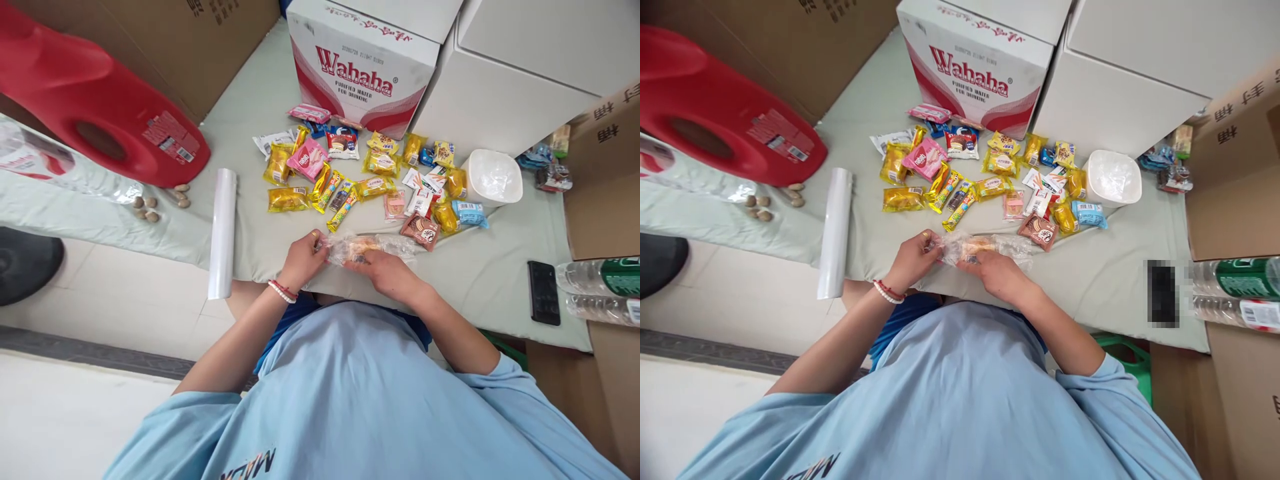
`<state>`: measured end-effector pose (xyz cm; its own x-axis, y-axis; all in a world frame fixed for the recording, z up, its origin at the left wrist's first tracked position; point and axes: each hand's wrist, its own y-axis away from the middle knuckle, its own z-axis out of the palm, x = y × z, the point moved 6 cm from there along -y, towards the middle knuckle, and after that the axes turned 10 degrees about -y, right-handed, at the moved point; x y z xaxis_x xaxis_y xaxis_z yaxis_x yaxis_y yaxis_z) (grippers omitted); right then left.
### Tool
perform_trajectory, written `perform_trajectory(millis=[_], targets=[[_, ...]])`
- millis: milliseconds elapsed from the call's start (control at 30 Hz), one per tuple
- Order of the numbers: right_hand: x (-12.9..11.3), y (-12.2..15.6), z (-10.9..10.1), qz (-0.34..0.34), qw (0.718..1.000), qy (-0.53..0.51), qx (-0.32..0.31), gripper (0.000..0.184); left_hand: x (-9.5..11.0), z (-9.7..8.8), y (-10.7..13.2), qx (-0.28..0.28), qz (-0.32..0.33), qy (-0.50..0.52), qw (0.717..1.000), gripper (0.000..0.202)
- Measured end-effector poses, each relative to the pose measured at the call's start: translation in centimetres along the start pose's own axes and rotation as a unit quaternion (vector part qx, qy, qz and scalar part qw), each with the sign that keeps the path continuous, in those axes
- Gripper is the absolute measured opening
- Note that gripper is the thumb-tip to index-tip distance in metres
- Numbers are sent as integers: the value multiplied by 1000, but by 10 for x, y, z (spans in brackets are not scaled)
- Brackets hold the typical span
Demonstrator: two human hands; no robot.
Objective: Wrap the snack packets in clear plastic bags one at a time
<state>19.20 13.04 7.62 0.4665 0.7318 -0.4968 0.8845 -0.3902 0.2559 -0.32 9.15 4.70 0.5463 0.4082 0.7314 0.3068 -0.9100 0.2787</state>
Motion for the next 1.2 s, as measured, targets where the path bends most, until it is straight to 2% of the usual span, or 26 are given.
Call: perform_trajectory(millis=[67,133,200,267,367,500,567,633,800,900,967,1000,1067,1133,1167,1200], targets=[[-2,-1,0,7,1000,6,-8,57,5,7,0,-27,-44,100,994,7],[-5,-3,0,9,1000,8,-15,56,15,13,2,-24,-59,157,986,14],[-7,-4,-1,6,1000,7,-17,56,27,14,4,2,-47,132,990,25],[-8,-4,-1,2,1000,-2,-15,55,37,13,6,32,-21,41,998,33],[-5,-3,-2,4,1000,-21,-10,54,40,9,10,82,13,-54,995,21],[1,-3,-2,-9,999,-52,-7,53,25,4,18,129,-22,27,991,13],[3,-4,-1,-28,997,-72,4,52,26,8,24,122,-24,57,991,16],[3,-7,-1,-53,994,-97,19,47,37,17,30,98,11,55,994,18],[4,-5,-1,-83,984,-148,44,31,72,36,41,55,133,-99,985,32],[4,9,-4,-105,977,-182,38,26,82,44,45,36,184,-213,959,35],[7,21,-7,-114,966,-228,40,26,84,47,47,41,192,-286,938,37],[13,27,-10,-94,960,-253,68,26,84,49,48,44,189,-322,927,40],[39,40,-19,15,940,-279,199,27,83,53,48,44,178,-383,905,45],[70,60,-27,153,889,-247,353,32,82,58,48,42,175,-427,886,49],[79,66,-27,187,877,-218,385,40,82,60,48,41,175,-442,879,51],[85,68,-25,195,881,-191,388,50,82,63,48,41,176,-454,873,53]])
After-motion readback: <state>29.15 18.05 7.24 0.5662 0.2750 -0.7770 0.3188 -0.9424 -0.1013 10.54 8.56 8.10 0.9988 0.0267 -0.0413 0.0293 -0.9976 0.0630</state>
